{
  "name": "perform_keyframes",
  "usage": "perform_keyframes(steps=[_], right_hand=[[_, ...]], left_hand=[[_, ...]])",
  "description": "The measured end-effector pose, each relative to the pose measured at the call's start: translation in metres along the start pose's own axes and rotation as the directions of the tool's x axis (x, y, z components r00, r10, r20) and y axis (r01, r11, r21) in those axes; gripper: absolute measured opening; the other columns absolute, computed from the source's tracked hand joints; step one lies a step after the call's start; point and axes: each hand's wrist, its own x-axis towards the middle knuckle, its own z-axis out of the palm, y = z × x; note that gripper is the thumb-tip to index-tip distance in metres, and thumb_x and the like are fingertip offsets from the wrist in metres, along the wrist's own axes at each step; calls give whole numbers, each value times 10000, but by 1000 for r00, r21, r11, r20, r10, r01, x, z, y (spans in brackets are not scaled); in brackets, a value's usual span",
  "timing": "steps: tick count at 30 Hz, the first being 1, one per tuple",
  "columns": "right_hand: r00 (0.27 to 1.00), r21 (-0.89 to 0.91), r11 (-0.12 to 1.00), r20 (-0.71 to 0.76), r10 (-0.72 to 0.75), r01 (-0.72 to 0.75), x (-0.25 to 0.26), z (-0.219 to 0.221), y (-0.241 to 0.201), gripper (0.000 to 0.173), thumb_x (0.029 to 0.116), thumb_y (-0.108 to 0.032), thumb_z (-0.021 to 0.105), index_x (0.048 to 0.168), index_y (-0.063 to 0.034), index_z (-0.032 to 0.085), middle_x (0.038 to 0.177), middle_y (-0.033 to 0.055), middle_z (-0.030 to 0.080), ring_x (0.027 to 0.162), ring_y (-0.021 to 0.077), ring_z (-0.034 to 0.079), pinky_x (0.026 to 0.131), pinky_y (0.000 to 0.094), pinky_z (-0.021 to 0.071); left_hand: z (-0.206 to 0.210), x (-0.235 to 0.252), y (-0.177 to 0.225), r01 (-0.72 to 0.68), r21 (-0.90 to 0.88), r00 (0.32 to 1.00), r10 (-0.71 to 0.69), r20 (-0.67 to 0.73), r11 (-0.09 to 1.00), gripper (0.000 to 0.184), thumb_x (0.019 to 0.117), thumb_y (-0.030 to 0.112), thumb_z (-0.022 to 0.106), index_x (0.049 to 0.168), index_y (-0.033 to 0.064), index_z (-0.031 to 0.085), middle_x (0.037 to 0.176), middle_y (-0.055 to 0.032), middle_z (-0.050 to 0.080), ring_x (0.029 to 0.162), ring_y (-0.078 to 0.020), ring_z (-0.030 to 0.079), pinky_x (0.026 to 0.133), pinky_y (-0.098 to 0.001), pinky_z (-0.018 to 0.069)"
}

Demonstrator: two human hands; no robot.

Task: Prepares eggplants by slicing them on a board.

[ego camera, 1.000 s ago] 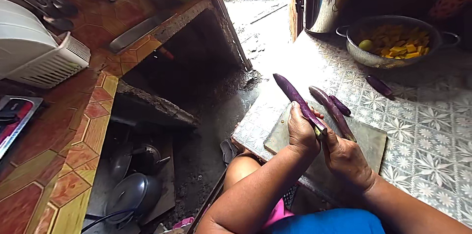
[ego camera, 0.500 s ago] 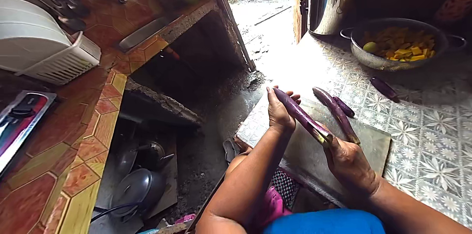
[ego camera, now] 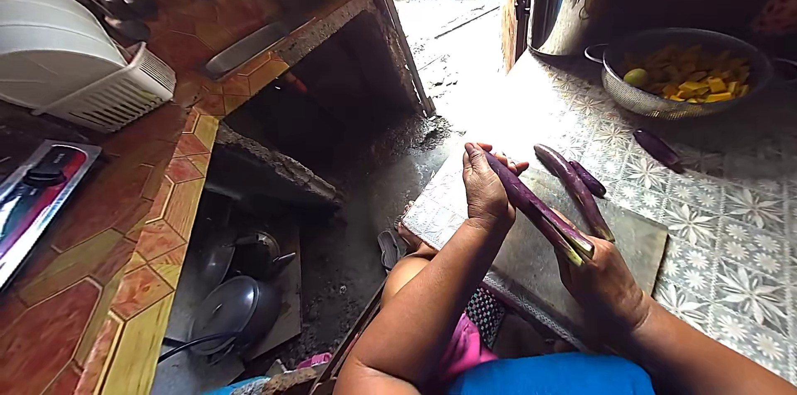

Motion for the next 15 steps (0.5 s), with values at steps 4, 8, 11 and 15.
perform_keyframes(steps=[4,8,11,15], right_hand=[[999,61,998,31,-11,9,0,-1,0,403,918,-104,507,1224,81,695,697,137,708,537,248,674,494,372,537],[997,130,989,37,66,-70,2,1,2,395,971,-129,493,1262,59,684,750,139,730,588,255,702,527,387,558],[997,133,989,36,65,-70,2,1,3,402,963,-125,490,1264,63,680,738,137,725,573,255,696,513,390,552],[996,144,988,71,49,-59,3,-1,6,397,1007,-182,490,1248,71,677,775,148,736,603,259,710,530,396,564]], left_hand=[[-1,0,-1,57,25,998,-58,22,998,443,1122,462,202,1031,147,499,673,4,518,590,-146,602,681,-356,597],[7,-13,-5,94,72,995,-95,13,993,429,1131,426,200,1022,125,487,671,3,512,585,-139,597,661,-327,588],[9,-15,-6,118,43,993,-118,-4,992,432,1128,437,204,1018,125,481,666,-1,513,582,-142,599,664,-335,590],[6,-15,-10,193,33,978,-195,74,981,469,1125,455,179,1019,116,485,678,-3,516,594,-143,600,676,-335,594]])
